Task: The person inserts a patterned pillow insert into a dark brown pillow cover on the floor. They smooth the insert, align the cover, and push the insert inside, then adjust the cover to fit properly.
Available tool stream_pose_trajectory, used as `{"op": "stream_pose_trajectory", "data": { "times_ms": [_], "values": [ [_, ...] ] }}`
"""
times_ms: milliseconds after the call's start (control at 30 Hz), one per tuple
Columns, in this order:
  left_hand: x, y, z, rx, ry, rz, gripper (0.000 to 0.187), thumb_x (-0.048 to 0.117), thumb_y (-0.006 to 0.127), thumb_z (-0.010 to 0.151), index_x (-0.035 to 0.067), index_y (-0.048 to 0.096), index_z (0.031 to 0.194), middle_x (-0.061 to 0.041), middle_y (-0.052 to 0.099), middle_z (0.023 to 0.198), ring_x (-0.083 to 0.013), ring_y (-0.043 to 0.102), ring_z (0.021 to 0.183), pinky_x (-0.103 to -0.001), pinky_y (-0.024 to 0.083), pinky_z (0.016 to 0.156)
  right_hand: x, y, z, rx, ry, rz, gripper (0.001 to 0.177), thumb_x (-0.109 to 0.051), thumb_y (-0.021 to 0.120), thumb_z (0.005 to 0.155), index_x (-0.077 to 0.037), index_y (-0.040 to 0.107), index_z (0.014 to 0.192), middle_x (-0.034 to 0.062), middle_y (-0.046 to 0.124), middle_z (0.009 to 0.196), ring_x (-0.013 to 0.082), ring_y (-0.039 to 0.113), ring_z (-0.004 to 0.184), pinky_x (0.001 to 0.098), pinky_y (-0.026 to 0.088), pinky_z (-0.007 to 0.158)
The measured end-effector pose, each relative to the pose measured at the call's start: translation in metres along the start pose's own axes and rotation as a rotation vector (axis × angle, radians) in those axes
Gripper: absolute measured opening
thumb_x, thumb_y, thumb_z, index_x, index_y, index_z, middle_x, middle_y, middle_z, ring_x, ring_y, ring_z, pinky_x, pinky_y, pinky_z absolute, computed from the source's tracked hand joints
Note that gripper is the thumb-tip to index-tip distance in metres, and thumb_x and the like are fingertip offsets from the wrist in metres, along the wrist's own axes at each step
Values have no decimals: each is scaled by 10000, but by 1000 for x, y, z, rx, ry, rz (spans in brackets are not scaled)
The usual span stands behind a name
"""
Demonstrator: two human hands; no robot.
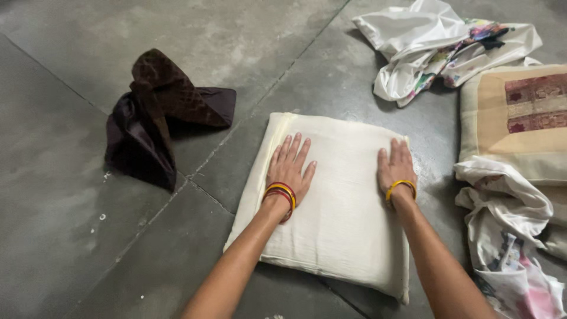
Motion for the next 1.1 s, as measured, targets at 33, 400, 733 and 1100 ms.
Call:
{"op": "stream_pose_trajectory", "data": {
  "times_ms": [33, 400, 733, 1100],
  "values": [
    [0, -1, 0, 50, 19, -20, 637, 480, 384, 1040, 134, 346, 1574, -118, 268, 1654, -293, 203, 1529, -445, 147, 1232, 14, 2, 7, 18, 26, 40, 688, -536, 330, 1048, -118, 275, 1591, 127, 236, 1667, 291, 201, 1531, 441, 158, 1211],
    [-128, 88, 155, 302, -710, -581, 449, 436, 610, 943, 56, 706, 1161, -163, 736, 1187, -353, 684, 1134, -449, 527, 989, 103, -5, 122, -116, 782, 1047, 335, -404, 641, 972, -81, 616, 889, 83, 692, 864, 160, 573, 563, 300, 462, 511],
    [-228, 132, 201, -52, -825, -1093, 519, 368, 859, 745, 24, 786, 1126, -113, 766, 1245, -214, 662, 1099, -381, 483, 941, 90, -34, 135, 75, 729, 833, 227, -127, 902, 772, -34, 767, 928, 16, 726, 816, 126, 608, 669, 315, 506, 641],
    [-96, 9, 155, 348, -347, -284, 257, 249, 658, 1007, 84, 748, 1182, -136, 692, 1294, -308, 624, 1227, -423, 473, 1088, -5, -57, 98, 436, 78, 55, 231, -234, 691, 971, -80, 779, 1120, 196, 731, 1111, 394, 687, 1007, 497, 525, 903]
  ]
}}
Point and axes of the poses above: each hand's wrist, its own z-axis towards the middle knuckle, its own y-axis out of the palm, x = y × z, the point moved 2 cm from there along z, towards the middle knuckle
